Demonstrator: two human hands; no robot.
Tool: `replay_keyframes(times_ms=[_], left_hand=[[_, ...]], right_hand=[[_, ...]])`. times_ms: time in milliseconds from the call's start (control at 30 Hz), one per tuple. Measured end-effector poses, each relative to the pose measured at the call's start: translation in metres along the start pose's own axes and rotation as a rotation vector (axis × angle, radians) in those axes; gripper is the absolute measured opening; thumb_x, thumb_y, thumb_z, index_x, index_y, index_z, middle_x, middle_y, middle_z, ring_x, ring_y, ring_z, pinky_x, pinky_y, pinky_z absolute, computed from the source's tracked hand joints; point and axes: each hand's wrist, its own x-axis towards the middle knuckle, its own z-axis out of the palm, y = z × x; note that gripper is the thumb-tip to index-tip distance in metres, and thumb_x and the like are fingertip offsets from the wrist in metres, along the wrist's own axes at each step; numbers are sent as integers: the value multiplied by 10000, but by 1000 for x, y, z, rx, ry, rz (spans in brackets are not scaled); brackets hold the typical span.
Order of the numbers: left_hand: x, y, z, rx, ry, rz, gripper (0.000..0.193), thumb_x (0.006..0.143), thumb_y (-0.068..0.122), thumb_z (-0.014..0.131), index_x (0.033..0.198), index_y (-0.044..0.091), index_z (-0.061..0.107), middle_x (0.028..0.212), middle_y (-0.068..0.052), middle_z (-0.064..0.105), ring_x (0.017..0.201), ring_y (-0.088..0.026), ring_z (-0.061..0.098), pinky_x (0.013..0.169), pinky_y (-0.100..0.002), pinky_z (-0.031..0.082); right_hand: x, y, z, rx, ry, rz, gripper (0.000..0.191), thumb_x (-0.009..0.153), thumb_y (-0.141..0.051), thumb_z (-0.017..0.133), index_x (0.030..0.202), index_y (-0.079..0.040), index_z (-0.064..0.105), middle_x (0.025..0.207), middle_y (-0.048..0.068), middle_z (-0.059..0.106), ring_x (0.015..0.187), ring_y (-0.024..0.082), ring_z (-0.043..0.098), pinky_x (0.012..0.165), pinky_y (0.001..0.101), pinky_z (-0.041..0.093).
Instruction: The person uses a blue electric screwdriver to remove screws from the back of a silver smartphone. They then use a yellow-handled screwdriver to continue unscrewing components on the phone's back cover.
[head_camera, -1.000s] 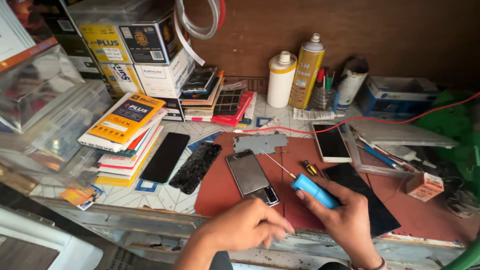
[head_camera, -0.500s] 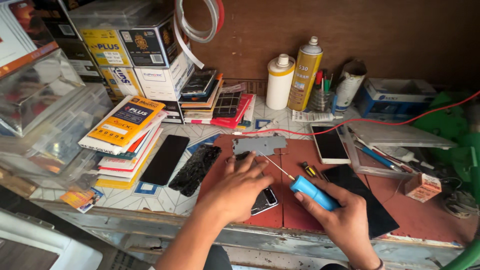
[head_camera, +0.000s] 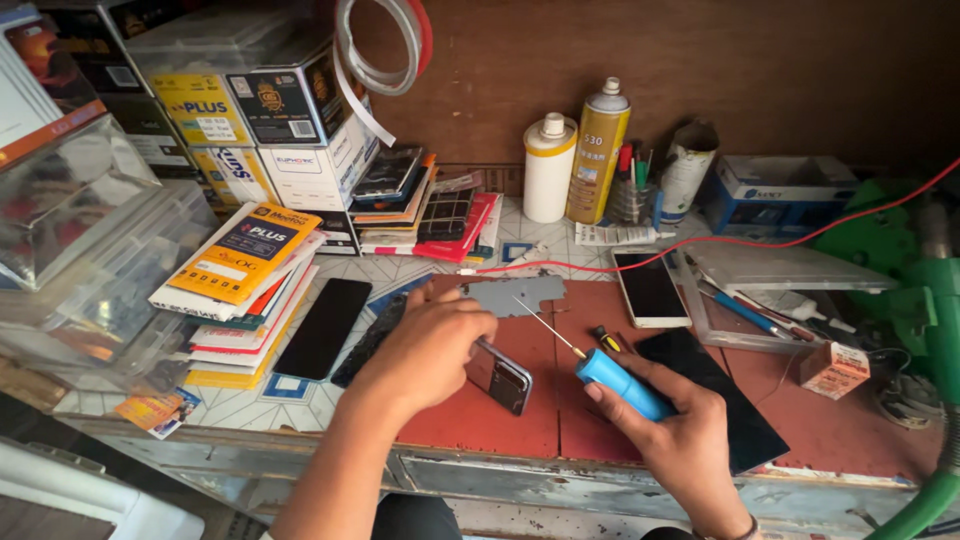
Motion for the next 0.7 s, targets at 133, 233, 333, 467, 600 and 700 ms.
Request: replay_keyframes(times_ms=[133,233,333,467,600,700], left_hand=[[-5,-3,-7,-278,86,28,210,762,-15,741,950,65,696,949,-75,728,1014,-263,676,953,-404,482],[-7,-1,-9,-537,122,-12,267,753,58,795,1002,79,702,892,-67,768,867,-197,753,803,-318,573],[-8,-1,-9,-614,252,21,297,736,80,824,1011,78,710,889,-62,803,833,-160,769,772,-298,578],[-12,0,-12,-674,353,-8,360,726,96,855,1054,85,709,890,-45,823,809,-129,742,770,-286,562],[-15,0,-21,-794,475,56,521,707,101,872,1193,109,687,899,-45,811,834,-85,719,786,-258,554],[-14,0,-23,-653,504,3,567,692,95,874,1228,125,693,866,-38,810,784,-88,740,742,-260,567]], right_hand=[[0,-1,-1,-8,40,-73,443,735,-233,880,1116,-31,778,864,76,815,762,74,684,709,251,560],[-1,-1,-2,3,57,-86,439,750,-223,868,1133,-32,772,873,73,810,770,72,684,714,250,555],[-1,-1,-1,21,70,-82,432,757,-221,864,1135,-33,771,877,72,809,781,67,688,722,246,558],[-1,0,-1,5,89,-66,433,756,-227,865,1130,-31,769,860,67,802,765,70,683,710,248,554],[-2,2,-2,-20,130,-79,418,774,-231,861,1125,-25,768,856,54,786,757,73,671,710,248,546],[-2,3,-1,-12,134,-24,422,768,-229,866,1126,-27,772,832,59,779,737,78,652,692,248,536]])
